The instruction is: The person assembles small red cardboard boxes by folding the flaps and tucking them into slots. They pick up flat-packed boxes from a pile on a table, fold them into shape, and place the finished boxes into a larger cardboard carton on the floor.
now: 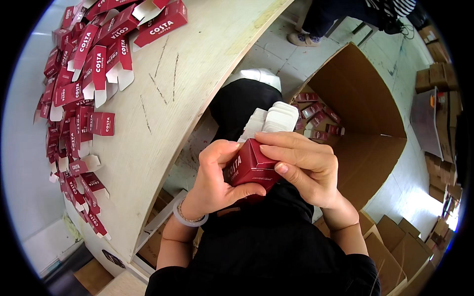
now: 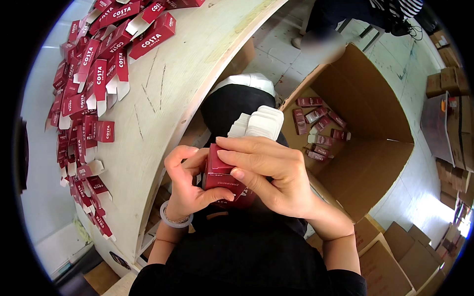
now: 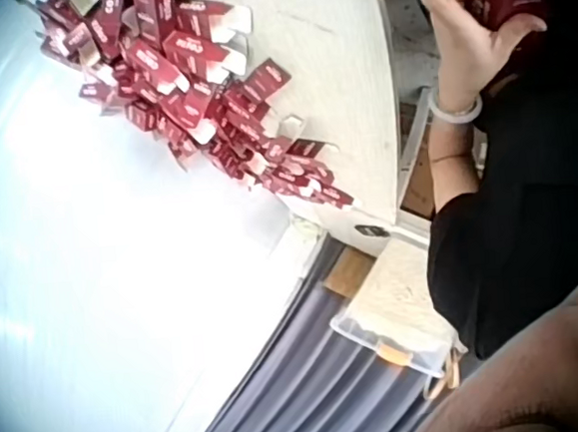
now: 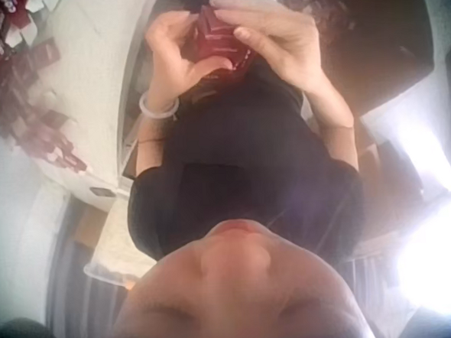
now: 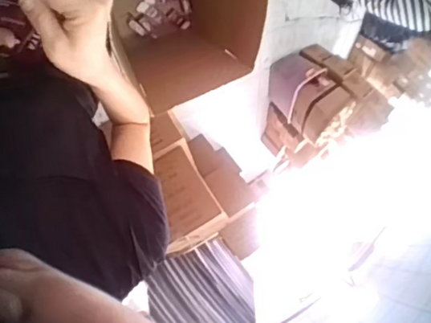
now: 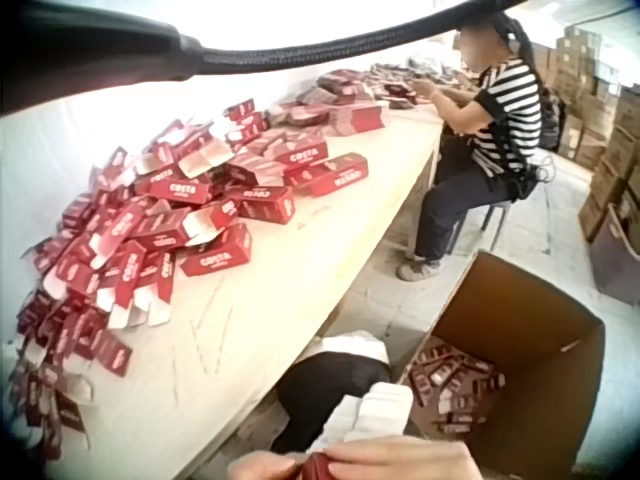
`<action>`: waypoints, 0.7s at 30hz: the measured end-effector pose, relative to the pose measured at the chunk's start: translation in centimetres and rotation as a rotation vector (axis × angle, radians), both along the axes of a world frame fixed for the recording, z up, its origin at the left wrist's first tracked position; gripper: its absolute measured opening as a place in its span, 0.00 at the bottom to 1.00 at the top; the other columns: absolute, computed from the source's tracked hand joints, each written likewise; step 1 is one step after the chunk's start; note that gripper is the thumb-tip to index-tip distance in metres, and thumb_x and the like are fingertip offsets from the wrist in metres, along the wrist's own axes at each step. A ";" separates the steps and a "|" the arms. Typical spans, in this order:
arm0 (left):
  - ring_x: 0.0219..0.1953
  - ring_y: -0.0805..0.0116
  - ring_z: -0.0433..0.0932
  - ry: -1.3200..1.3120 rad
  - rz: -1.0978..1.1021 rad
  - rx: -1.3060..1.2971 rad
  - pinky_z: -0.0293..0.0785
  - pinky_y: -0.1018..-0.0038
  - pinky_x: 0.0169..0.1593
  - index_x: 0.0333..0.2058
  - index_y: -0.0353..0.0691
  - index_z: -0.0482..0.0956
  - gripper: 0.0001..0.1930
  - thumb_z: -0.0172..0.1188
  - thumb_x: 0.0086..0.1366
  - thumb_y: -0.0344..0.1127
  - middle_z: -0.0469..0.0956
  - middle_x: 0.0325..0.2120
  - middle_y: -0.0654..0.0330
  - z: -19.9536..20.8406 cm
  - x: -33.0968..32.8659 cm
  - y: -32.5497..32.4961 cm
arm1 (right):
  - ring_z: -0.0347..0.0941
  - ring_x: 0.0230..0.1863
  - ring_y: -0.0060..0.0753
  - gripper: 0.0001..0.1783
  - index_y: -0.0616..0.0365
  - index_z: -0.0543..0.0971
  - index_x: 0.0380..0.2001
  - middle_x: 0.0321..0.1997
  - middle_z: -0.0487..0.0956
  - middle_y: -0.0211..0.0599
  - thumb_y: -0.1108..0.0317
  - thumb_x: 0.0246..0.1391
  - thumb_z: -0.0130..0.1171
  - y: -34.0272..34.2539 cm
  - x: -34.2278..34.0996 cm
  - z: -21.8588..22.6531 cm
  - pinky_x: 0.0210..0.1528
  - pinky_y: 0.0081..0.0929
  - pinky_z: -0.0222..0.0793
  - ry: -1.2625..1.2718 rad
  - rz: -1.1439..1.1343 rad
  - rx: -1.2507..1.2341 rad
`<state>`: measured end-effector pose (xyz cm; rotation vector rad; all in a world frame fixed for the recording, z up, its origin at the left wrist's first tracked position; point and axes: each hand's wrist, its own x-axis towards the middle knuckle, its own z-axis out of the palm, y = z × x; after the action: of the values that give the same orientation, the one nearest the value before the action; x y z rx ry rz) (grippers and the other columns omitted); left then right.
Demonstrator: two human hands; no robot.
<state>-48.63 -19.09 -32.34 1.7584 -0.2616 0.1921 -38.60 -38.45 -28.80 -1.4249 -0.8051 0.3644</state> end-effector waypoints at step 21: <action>0.44 0.52 0.78 0.494 0.163 0.468 0.75 0.67 0.46 0.48 0.32 0.74 0.29 0.73 0.48 0.37 0.76 0.43 0.49 -3.6 -1.0 1.8 | 0.77 0.42 0.48 0.11 0.63 0.80 0.37 0.40 0.81 0.44 0.78 0.47 0.63 -2.1 -0.4 -2.0 0.45 0.35 0.74 -0.273 -0.331 -0.396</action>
<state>-49.63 -17.28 -35.94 2.2245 0.2152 -0.2073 -38.98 -40.60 -30.81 -1.9766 -0.7208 0.0731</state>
